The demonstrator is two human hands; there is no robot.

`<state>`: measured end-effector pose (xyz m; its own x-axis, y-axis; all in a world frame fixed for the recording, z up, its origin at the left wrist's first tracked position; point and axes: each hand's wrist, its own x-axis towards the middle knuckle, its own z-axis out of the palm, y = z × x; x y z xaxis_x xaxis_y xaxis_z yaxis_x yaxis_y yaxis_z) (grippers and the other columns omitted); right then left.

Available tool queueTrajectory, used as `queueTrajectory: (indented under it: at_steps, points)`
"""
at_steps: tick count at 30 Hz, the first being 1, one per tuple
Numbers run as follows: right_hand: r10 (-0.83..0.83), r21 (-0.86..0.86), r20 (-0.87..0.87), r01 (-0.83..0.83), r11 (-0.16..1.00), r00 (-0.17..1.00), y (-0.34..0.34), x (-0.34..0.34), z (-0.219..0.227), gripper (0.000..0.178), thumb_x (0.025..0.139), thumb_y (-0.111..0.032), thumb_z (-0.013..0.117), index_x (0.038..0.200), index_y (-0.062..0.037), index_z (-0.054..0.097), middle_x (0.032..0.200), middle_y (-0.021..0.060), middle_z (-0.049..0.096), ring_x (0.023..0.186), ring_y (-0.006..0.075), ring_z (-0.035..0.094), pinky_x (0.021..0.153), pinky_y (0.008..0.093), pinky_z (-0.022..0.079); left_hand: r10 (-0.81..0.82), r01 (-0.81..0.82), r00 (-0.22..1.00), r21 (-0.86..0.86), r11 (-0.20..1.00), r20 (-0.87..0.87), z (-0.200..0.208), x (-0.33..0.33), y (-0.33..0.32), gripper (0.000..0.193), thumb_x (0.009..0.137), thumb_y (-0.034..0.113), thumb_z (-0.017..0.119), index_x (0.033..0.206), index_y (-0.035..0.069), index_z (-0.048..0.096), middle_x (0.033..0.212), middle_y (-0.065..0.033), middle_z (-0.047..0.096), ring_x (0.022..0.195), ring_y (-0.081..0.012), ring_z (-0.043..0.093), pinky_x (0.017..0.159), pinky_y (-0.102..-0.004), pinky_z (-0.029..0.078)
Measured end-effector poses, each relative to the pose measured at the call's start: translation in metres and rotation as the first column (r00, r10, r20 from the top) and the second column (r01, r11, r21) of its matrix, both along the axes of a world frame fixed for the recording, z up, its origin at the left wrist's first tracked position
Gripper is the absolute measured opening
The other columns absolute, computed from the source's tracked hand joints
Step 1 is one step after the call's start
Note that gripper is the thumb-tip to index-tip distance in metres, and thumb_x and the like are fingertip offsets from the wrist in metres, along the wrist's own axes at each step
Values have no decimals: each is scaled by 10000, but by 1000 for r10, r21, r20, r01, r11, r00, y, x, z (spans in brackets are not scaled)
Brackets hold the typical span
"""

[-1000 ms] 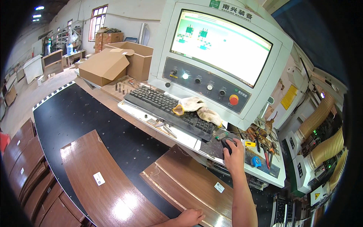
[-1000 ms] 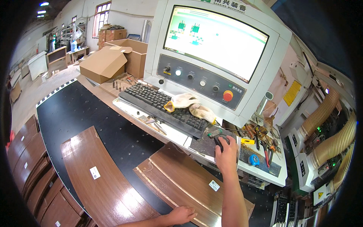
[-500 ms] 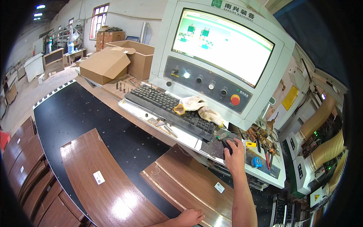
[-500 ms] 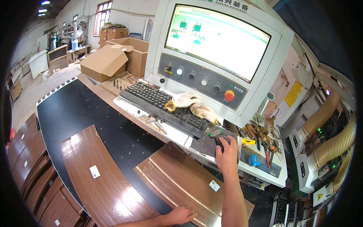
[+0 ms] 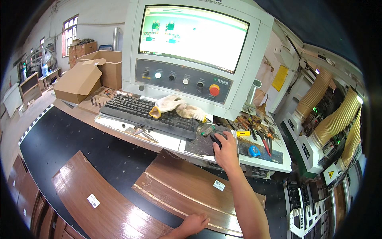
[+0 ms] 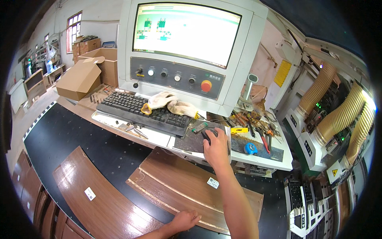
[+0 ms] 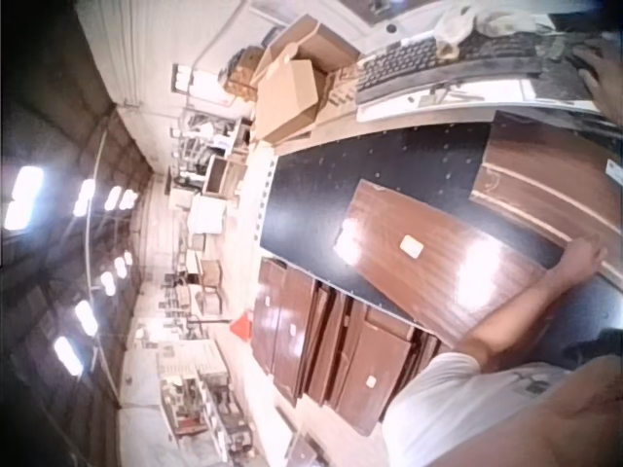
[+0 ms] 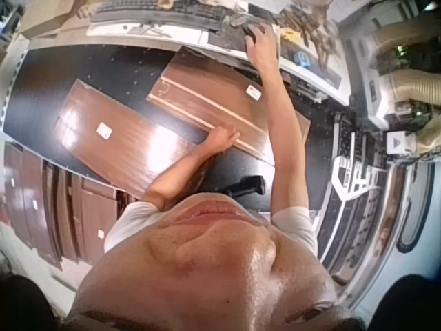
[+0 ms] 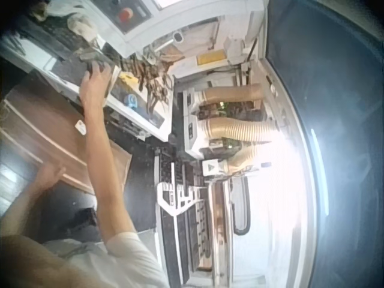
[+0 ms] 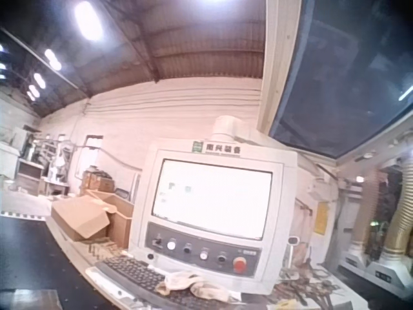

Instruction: The person operates a computer mouse, then uses a handheld barcode scanner to scan labels on several wood panels. They place the panels on a worktable, use a yellow screwdriver to adjust a clamp, and inspect a small wooden piece with pre-drilled holes before returning to the computer.

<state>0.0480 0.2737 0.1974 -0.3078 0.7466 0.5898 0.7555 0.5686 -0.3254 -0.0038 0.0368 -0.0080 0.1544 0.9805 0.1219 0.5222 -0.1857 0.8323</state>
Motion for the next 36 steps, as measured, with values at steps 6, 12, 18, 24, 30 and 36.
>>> queueTrajectory:
  at_steps: [6,12,18,24,30,36]
  points:
    - [-2,7,-16,2,1000,1000,0,1,-1,369,884,-118,724,1243,-33,710,1373,245,554,1271,435,537,1104,482,435,20,-20,1000,50,999,13,4,0,0,366,976,362,642,803,40,618,763,-210,683,734,-450,671,683,-555,536]
    - [-13,-8,-28,13,1000,1000,-1,0,0,368,882,-114,726,1240,-31,714,1363,244,560,1269,434,536,1105,481,433,2,-3,1000,38,999,32,12,-3,-1,364,984,342,626,810,24,600,776,-234,676,764,-459,669,704,-566,532]
    - [-16,-14,-22,16,1000,1000,-3,-1,3,359,881,-109,725,1230,-26,718,1357,244,563,1267,431,540,1100,475,439,-37,37,999,2,999,26,18,-6,-1,362,1006,327,584,859,-4,600,826,-269,681,808,-479,670,734,-581,531]
    - [-20,-24,-17,20,1000,1000,-3,-1,4,359,884,-105,722,1234,-27,718,1368,242,560,1271,429,540,1101,473,441,-38,38,999,-14,999,22,17,-6,-1,365,1007,331,581,865,-5,605,828,-267,681,815,-477,671,738,-580,531]
    - [-27,-34,-1,27,999,1000,-3,-1,4,358,886,-105,718,1236,-31,719,1377,234,559,1279,425,538,1105,470,440,-47,48,999,-35,998,15,18,-7,-1,369,1005,336,581,872,-6,614,854,-267,687,841,-470,675,751,-571,537]
    - [-23,-40,-2,23,999,1000,-2,0,4,355,883,-101,715,1230,-28,721,1376,232,560,1277,419,540,1103,464,442,-38,38,999,-7,999,21,16,-6,0,369,1000,342,595,853,4,613,845,-248,687,829,-456,677,744,-563,536]
